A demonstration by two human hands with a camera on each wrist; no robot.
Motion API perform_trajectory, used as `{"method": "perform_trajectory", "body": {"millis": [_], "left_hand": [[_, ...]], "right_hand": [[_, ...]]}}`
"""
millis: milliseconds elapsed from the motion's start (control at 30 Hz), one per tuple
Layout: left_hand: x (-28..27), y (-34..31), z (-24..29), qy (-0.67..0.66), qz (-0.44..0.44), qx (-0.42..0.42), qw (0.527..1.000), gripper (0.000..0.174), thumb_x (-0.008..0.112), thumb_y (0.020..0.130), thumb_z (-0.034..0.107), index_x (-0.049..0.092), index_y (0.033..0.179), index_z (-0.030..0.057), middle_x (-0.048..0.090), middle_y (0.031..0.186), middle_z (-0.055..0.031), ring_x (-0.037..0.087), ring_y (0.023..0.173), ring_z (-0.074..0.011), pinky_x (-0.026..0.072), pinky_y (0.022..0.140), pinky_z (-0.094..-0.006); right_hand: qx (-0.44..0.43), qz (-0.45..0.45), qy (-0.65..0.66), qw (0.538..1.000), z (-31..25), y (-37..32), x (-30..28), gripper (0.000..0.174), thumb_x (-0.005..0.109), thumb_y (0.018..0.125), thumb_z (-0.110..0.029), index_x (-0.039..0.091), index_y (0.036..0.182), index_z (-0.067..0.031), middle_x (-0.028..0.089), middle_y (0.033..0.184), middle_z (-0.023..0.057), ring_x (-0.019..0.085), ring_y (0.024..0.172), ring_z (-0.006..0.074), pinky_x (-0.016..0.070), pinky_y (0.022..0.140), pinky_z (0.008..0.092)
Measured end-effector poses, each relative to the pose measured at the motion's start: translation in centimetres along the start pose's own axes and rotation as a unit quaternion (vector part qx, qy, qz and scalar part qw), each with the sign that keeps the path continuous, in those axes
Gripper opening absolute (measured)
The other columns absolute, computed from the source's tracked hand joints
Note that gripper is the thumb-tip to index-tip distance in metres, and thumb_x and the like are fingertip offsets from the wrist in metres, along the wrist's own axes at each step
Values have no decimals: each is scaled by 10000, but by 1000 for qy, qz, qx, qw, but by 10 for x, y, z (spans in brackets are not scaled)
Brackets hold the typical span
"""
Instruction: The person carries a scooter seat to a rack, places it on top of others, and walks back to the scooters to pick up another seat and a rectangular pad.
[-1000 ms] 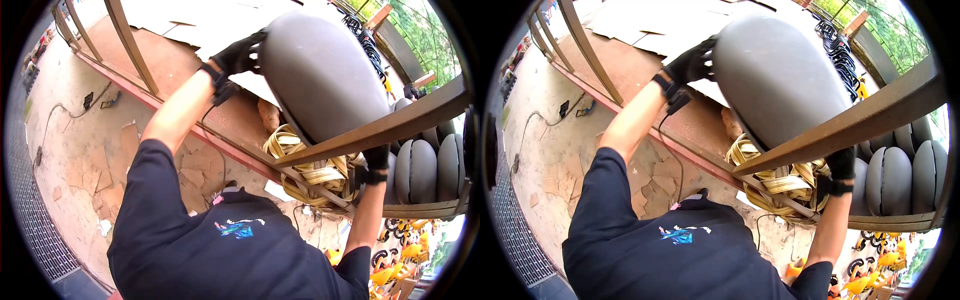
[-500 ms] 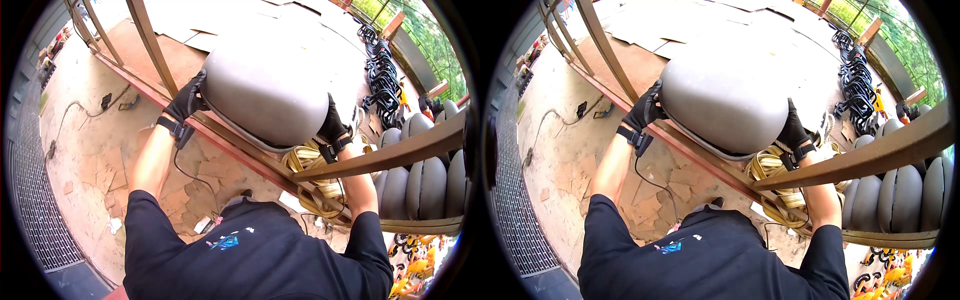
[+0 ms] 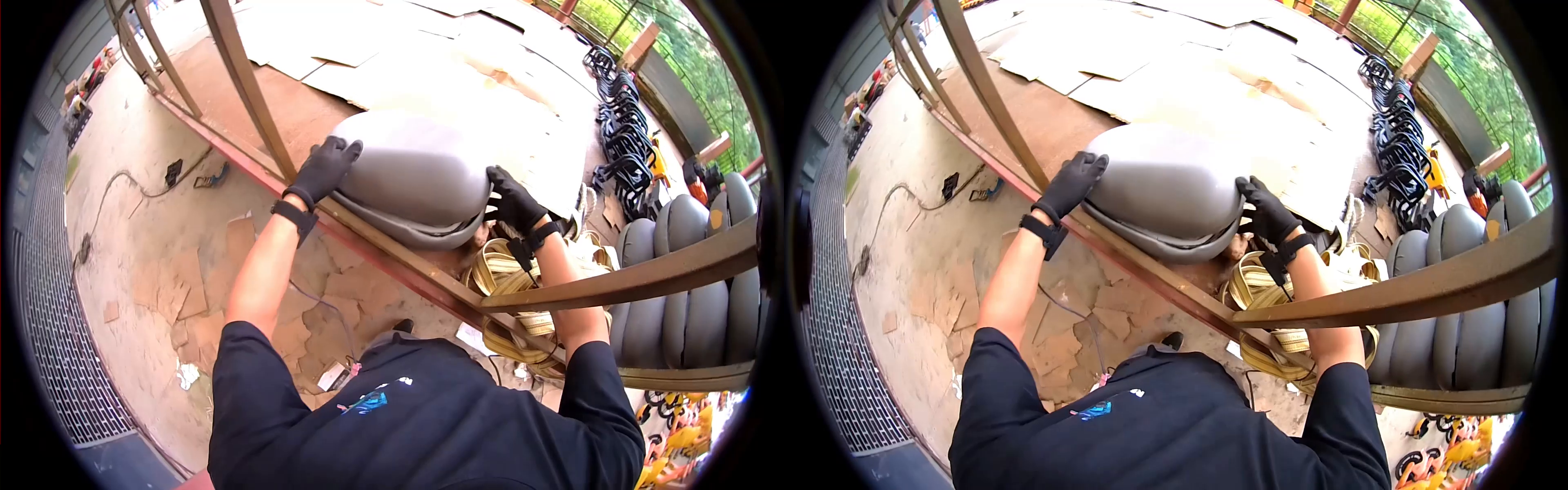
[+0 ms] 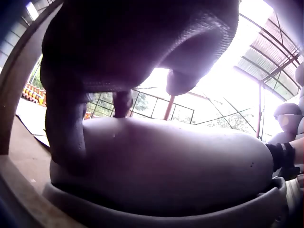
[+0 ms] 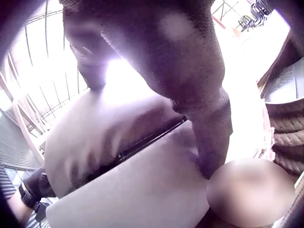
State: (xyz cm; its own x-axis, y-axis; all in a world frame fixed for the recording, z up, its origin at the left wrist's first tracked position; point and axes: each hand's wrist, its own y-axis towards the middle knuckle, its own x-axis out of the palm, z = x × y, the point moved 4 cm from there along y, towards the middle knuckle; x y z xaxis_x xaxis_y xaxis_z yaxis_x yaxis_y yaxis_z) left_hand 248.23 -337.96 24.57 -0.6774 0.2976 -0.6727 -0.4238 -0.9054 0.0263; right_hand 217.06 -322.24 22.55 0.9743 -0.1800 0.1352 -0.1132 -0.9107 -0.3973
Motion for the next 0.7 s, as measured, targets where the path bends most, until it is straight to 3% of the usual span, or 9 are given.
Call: {"method": "perform_trajectory", "body": {"millis": [67,133,200,267,333,400,533,633,700], "left_hand": [[-8,-9,14,61,24,-65,996,696,529,778,547,395,1205,14,496,1041,-236,479,1052,-413,408,881,-427],[6,3,-7,130,83,-47,987,785,532,735,617,367,1227,29,490,1056,-277,483,1037,-430,404,878,-435],[6,17,-27,130,82,-133,979,823,491,738,651,348,1246,19,470,1106,-297,475,1047,-435,393,890,-436],[7,37,-51,70,5,-179,981,876,469,737,667,312,1269,-11,438,1157,-327,480,1043,-435,379,907,-443],[7,39,-52,9,45,-184,982,886,463,748,657,314,1250,-58,453,1152,-325,495,1043,-406,378,903,-435],[11,41,-53,-72,46,-161,983,862,520,736,618,337,1220,-72,481,1117,-300,515,1008,-364,402,866,-405],[11,42,-46,-299,-6,-97,949,746,689,737,370,359,1211,-102,521,1109,-189,533,952,-210,442,801,-287],[16,40,-71,-316,-15,-51,947,650,677,762,313,370,1181,-78,546,1059,-159,562,855,-190,460,744,-277],[12,32,-76,-207,50,-54,976,626,687,745,317,383,1135,-68,542,1040,-176,539,912,-204,450,774,-296]], "right_hand": [[-11,-21,53,998,-10,-9,10,716,591,806,-354,210,1343,-73,378,1277,144,508,986,304,458,739,446],[-60,-3,61,996,3,3,-3,681,592,808,-370,259,1312,-54,394,1253,147,527,925,304,462,715,440],[14,30,44,998,1,-12,6,694,595,794,-439,298,1283,-47,415,1221,163,536,873,299,469,691,434],[176,16,58,983,23,-25,6,780,580,744,-580,323,1270,-64,487,1116,192,536,867,317,479,685,441],[174,-39,104,978,30,-38,22,751,560,755,-588,342,1256,-72,510,1070,178,540,895,308,489,674,437],[109,-35,159,981,38,-24,26,690,553,784,-548,349,1248,-80,516,1062,160,542,928,267,503,660,410],[15,7,72,997,39,-11,32,580,607,818,-359,329,1238,-71,505,1042,112,550,743,164,488,563,301],[3,-39,47,998,59,1,31,596,637,803,-296,309,1249,-77,500,1041,109,540,790,160,491,603,293],[-64,-88,-5,994,62,-2,33,603,641,795,-283,304,1256,-91,498,1050,94,523,848,163,491,650,293]]}}
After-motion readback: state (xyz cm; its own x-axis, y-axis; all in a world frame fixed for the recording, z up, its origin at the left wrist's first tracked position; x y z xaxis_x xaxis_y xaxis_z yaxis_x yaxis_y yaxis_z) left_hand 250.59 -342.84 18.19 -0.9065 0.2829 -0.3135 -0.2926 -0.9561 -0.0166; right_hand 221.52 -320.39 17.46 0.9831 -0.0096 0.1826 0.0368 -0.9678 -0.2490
